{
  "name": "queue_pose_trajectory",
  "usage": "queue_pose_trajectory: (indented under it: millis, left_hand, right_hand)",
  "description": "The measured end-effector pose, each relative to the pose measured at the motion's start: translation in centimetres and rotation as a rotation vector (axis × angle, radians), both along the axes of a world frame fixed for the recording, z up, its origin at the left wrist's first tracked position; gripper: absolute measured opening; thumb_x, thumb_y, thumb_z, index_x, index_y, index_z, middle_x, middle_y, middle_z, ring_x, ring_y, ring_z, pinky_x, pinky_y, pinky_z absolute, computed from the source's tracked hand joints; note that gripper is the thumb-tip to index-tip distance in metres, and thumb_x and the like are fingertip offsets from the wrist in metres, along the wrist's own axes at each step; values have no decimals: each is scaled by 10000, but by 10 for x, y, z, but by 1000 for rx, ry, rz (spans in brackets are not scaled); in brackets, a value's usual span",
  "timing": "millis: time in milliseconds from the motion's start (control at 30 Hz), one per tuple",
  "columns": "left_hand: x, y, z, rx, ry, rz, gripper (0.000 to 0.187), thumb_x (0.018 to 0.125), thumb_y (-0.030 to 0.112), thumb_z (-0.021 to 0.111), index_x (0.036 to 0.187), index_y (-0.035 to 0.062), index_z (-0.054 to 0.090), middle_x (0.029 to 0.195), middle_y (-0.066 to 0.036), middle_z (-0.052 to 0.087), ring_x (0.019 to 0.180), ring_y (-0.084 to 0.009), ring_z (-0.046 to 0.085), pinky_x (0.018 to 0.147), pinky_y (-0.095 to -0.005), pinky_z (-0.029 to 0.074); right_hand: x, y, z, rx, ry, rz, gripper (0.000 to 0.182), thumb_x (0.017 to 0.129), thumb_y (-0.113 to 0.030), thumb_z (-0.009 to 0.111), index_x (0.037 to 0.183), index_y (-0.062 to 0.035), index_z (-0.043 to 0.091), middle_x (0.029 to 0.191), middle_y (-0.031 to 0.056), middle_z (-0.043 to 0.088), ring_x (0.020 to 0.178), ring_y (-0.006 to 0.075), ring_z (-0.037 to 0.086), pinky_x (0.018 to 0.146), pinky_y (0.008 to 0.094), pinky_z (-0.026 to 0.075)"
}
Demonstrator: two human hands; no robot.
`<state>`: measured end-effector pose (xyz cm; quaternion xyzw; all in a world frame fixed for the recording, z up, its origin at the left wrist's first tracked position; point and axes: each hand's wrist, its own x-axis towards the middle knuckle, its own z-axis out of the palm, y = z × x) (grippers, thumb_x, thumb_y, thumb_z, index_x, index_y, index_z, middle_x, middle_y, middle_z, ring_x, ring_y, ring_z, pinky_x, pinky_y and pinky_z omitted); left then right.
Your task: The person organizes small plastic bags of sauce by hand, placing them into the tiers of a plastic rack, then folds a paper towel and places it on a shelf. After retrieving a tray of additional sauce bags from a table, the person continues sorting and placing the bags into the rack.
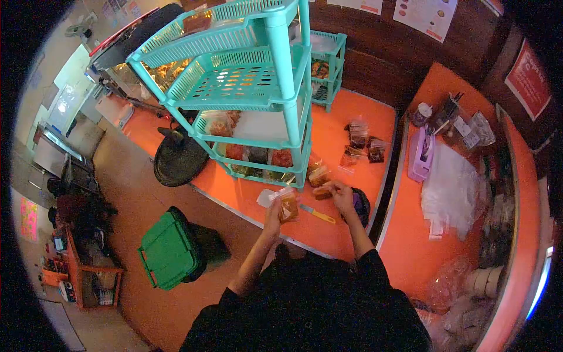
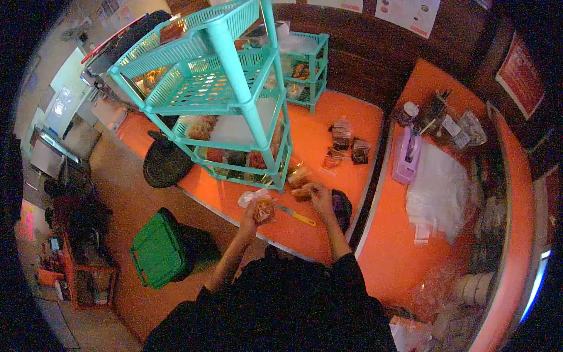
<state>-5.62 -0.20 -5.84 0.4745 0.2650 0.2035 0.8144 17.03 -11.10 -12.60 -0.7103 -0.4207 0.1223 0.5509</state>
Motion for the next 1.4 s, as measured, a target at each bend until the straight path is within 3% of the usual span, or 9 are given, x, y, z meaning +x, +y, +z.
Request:
queue_pose_trajectory:
  millis: [133, 300, 533, 633, 700, 800, 1033, 1233, 1400]
  left_hand:
    - [6, 8, -36, 14, 10, 51, 578, 956, 508, 326, 1293, 55, 451, 1231, -117, 568, 1126, -249, 564, 823, -374, 532]
    - [17, -5, 24, -35, -104, -56, 571, 966, 483, 344, 1318, 45, 439, 1216, -104, 538, 1014, -222, 602, 815, -406, 537]
    - [27, -8, 18, -3, -260, -29, 552, 953, 418, 339, 1345, 34, 396, 1138, -83, 570, 996, -162, 594, 798, -320, 523]
    - [19, 3, 4, 23, -301, -163, 540, 957, 384, 341, 1345, 11, 386, 1164, -105, 565, 1017, -175, 592, 825, -312, 507]
    - [22, 9, -2, -288, -848, -451, 550, 964, 396, 307, 1355, 15, 374, 1278, -123, 519, 1122, -203, 554, 904, -338, 474]
    - [26, -22, 53, -41, -324, 79, 596, 972, 469, 257, 1356, 30, 378, 1295, -111, 508, 1153, -216, 534, 939, -347, 454]
    - [25, -26, 64, -85, -245, 73, 675, 954, 578, 227, 1365, 64, 374, 1316, -100, 494, 1180, -231, 516, 956, -356, 444]
    - [23, -23, 64, -46, -183, -56, 566, 985, 447, 274, 1371, 44, 363, 1328, -100, 485, 1195, -219, 504, 968, -366, 435]
    - [26, -30, 64, -164, -254, 77, 468, 982, 380, 330, 1284, 45, 456, 1078, -22, 595, 889, -96, 592, 620, -229, 471]
  right_hand:
    - [-7, -6, 43, 31, 460, 137, 244, 847, 2, 571, 1084, -55, 558, 904, 36, 595, 878, 131, 568, 792, 287, 444]
    - [-41, 6, 117, 158, 776, 266, 306, 868, -18, 552, 1157, -60, 463, 1076, 29, 547, 1045, 141, 519, 914, 280, 399]
    - [-96, 25, 170, 49, 217, 169, 240, 897, 6, 494, 1119, -64, 436, 960, 63, 546, 861, 156, 552, 747, 289, 454]
    - [-107, 26, 176, 90, 134, 38, 226, 906, -33, 495, 1123, -58, 438, 932, 129, 569, 841, 231, 598, 726, 342, 477]
    - [-112, 24, 184, 70, 22, -37, 202, 901, -44, 485, 1099, -28, 445, 951, 213, 578, 873, 400, 596, 728, 418, 475]
    - [-115, 22, 190, 93, -21, -53, 201, 903, -50, 482, 1095, -4, 441, 973, 236, 577, 913, 439, 580, 748, 433, 477]
    - [-117, 24, 181, 119, -38, -87, 231, 893, -57, 508, 1110, -10, 446, 987, 243, 577, 927, 433, 582, 763, 440, 478]
    - [-115, 23, 178, 124, -98, -142, 215, 891, -57, 543, 1084, 0, 467, 942, 211, 584, 892, 365, 628, 755, 381, 511]
    - [-121, 15, 194, -132, -416, -178, 254, 784, -25, 613, 1031, -53, 557, 1094, 160, 543, 875, 337, 603, 750, 400, 499]
